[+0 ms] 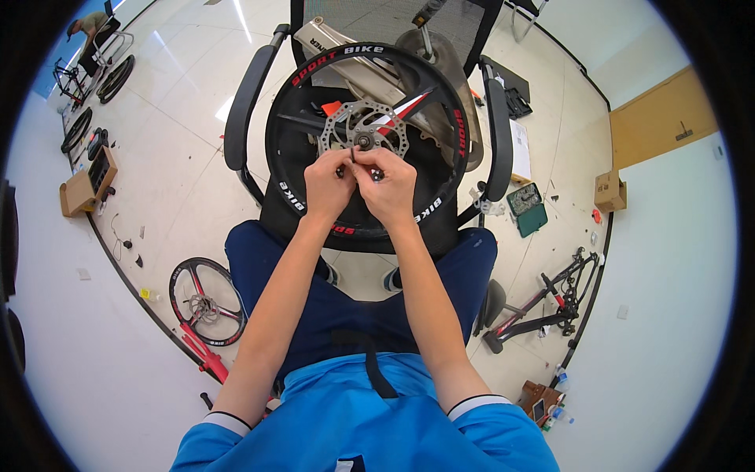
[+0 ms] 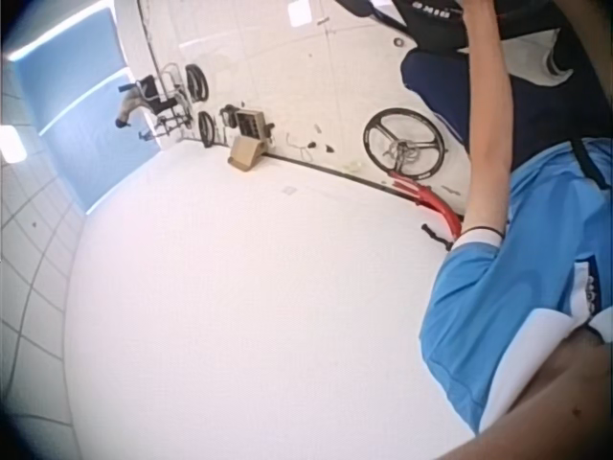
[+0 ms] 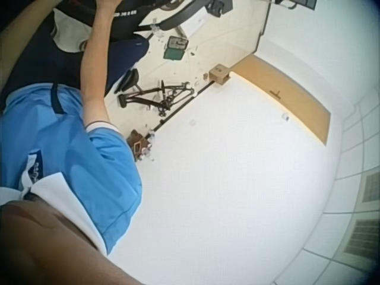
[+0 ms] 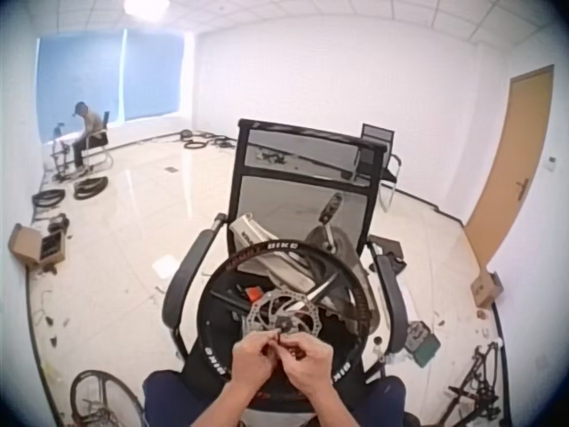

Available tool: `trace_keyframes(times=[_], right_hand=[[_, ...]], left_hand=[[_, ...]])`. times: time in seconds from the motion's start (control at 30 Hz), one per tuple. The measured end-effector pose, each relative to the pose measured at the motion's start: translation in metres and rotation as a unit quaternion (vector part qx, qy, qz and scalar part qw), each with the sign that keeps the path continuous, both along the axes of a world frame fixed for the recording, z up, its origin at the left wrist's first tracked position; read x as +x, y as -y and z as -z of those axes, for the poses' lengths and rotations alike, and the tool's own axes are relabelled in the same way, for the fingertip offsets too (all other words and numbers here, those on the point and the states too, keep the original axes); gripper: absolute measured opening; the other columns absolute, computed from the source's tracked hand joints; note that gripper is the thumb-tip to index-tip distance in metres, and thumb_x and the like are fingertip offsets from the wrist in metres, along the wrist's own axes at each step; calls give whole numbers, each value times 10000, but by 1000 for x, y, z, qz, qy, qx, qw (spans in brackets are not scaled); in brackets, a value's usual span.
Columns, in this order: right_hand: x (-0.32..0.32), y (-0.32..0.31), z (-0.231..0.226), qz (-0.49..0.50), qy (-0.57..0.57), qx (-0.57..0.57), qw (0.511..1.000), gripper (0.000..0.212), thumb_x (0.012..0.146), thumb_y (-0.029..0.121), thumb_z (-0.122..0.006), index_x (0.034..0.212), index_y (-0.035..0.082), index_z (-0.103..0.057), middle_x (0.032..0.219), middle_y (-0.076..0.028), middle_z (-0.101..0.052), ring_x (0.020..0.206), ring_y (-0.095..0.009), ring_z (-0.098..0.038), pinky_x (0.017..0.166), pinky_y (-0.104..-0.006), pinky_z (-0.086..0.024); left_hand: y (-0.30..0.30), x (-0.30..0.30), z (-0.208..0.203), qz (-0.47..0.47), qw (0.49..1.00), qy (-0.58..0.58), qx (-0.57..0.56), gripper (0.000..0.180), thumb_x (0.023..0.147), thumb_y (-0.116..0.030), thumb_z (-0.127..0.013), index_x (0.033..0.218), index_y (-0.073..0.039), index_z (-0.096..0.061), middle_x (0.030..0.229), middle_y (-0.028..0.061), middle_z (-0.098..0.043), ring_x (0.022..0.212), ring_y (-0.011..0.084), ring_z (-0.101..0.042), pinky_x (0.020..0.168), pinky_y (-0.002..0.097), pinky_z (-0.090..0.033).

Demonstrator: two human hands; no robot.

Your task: The person assembles a bicycle wheel by hand, attaching a disc brake rotor to the hub and securing it with bolts. The person uses a wrench to tighten the bolts and ensures the rotor is properly aligned.

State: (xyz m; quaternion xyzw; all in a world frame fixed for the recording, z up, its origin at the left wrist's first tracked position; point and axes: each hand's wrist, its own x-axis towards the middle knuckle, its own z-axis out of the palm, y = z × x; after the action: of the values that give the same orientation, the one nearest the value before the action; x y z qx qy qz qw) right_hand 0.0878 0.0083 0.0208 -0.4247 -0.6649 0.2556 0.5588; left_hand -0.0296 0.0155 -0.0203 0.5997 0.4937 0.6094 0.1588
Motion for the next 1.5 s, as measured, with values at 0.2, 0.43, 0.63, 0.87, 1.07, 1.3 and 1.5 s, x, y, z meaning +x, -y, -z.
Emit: trace_keyframes(times=[0.2, 0.43, 0.63, 0.87, 1.07, 1.3, 1.5], right_hand=[[0, -5, 9, 40, 4, 1, 999, 135, 787, -4, -801, 887, -8, -711, 795, -77, -691, 705, -148, -678, 651, -268, -534], [-1, -6, 2, -31, 49, 48, 997, 255, 813, -53, -732, 1059, 3, -765, 1035, -148, -771, 942, -243, -762, 842, -317, -587], [-5, -6, 10, 32, 37, 75, 996, 167, 787, -5, -801, 951, 0, -771, 866, -120, -764, 769, -212, -750, 689, -289, -571], [-4, -16, 14, 72, 14, 62, 995, 233, 748, 66, -877, 759, -14, -658, 688, -93, -651, 601, -166, -621, 572, -280, -476], [-6, -21, 22, 82, 33, 80, 993, 223, 694, -9, -811, 729, 2, -591, 664, -86, -584, 587, -214, -574, 536, -305, -441], [-13, -4, 10, 24, 49, 82, 995, 304, 750, -51, -715, 1046, 16, -717, 986, -133, -740, 885, -259, -738, 784, -315, -575], [-18, 7, 30, 52, 52, 127, 989, 315, 783, -101, -684, 1075, 9, -729, 1062, -154, -763, 908, -302, -751, 771, -347, -602]], left_hand=[[-3, 1, 5, -2, 1000, 22, -1, 198, 797, 48, -713, 982, -6, -759, 877, 132, -753, 721, 238, -723, 667, 312, -572], [-4, -6, 8, 21, 999, -36, -23, 212, 757, 40, -725, 965, 1, -744, 893, 120, -744, 799, 290, -719, 707, 341, -581], [9, -7, -10, 23, 997, 41, -55, 271, 796, 63, -698, 1051, -12, -751, 927, 130, -748, 789, 235, -729, 708, 318, -581], [26, -19, -49, -14, 998, -27, 62, 229, 826, -34, -774, 1054, -16, -769, 976, 123, -744, 765, 216, -703, 696, 297, -557], [30, -9, -66, 28, 999, -22, 12, 213, 791, -84, -838, 983, -17, -776, 845, 88, -717, 713, 199, -693, 669, 289, -561], [34, -22, -65, 46, 998, -35, -20, 189, 805, -23, -802, 990, -10, -770, 868, 113, -751, 737, 192, -732, 692, 284, -578], [46, -23, -52, -22, 993, 81, -86, 191, 808, 15, -828, 989, 26, -768, 923, 83, -750, 781, 135, -721, 732, 255, -588]])
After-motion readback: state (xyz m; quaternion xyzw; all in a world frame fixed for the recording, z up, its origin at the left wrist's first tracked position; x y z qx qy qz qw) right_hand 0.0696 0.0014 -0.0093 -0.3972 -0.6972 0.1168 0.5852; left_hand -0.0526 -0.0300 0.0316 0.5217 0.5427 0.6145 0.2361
